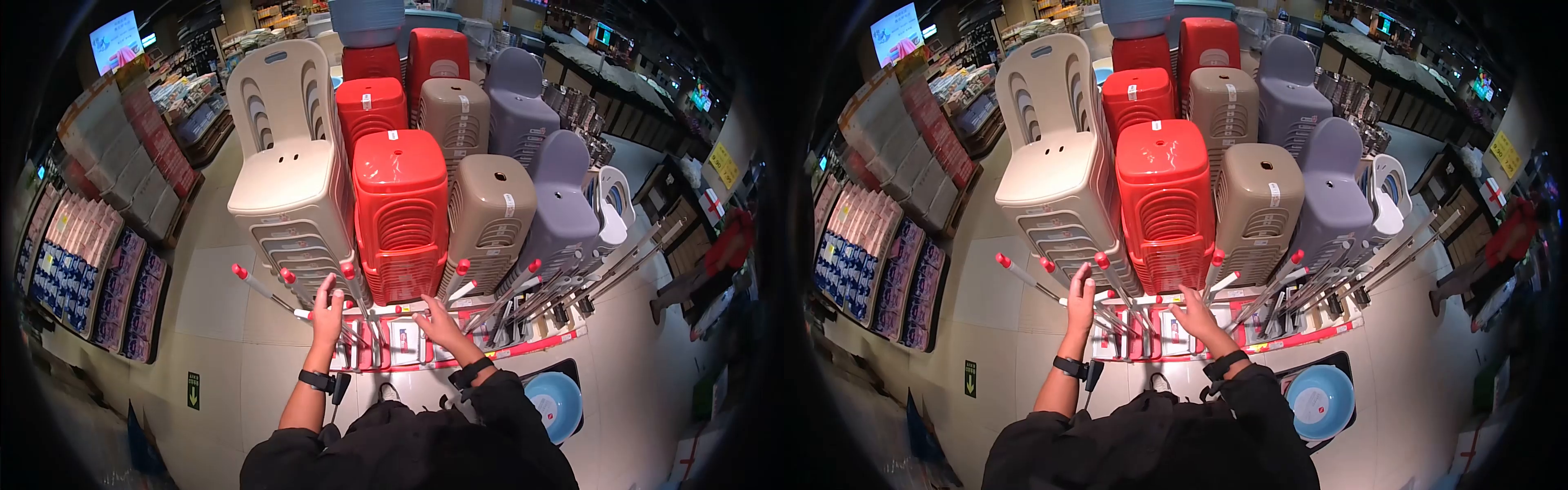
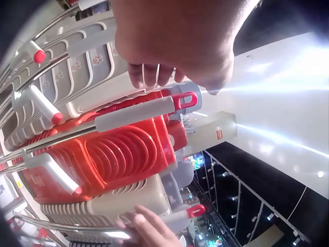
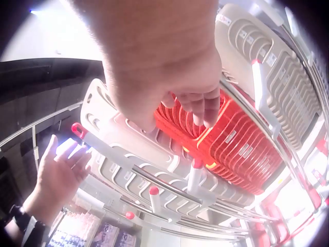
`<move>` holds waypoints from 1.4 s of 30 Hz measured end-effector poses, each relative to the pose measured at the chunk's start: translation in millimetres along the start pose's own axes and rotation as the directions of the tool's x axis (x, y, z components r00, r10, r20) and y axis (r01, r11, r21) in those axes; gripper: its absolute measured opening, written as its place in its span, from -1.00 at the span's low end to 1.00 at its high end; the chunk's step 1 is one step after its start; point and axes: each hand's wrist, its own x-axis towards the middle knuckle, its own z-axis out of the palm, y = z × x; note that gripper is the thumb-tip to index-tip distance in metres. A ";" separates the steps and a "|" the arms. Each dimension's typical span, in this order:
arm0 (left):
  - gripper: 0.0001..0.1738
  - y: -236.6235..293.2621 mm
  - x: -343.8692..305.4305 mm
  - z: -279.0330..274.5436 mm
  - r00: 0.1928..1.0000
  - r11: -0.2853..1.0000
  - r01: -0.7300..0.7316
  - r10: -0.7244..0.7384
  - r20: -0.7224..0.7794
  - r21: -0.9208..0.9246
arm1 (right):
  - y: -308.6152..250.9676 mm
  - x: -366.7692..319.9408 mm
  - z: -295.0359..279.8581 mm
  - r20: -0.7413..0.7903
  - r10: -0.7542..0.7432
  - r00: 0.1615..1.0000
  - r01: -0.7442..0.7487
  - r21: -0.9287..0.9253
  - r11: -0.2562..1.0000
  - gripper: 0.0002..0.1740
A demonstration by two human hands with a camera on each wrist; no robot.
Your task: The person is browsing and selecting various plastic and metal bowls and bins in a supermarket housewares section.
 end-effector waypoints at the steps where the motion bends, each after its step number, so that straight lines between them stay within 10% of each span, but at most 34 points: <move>1: -0.46 -6.7 3.6 5.5 1.000 1.000 0.002 -0.002 0.000 0.011 | 14.7 14.5 17.3 -0.049 -0.053 0.997 0.051 -0.038 0.998 -0.29; 8: -0.49 -2.3 11.9 21.6 0.988 0.984 0.142 -0.148 0.048 0.110 | 33.3 53.6 52.2 0.220 0.143 0.965 -0.140 -0.026 0.990 -0.41; 18: -0.54 27.0 24.1 23.9 0.982 0.702 0.133 -0.188 0.001 0.700 | 58.2 77.4 66.9 0.398 0.146 0.906 -0.031 -0.281 0.959 -0.55; 34: -0.51 28.3 20.8 26.9 0.940 0.728 0.293 -0.337 -0.047 0.619 | 24.7 68.6 58.2 0.381 0.250 0.890 -0.105 -0.361 0.927 -0.55; 38: -0.26 64.3 14.9 50.8 0.942 0.690 -0.162 0.321 -0.097 0.705 | 44.6 41.9 23.8 0.374 0.199 0.906 -0.142 -0.174 0.974 -0.47; 42: -0.37 91.8 19.8 95.0 0.911 0.754 -0.404 0.382 0.155 0.518 | 42.4 6.1 -67.2 0.330 0.282 0.901 -0.267 -0.091 0.959 -0.60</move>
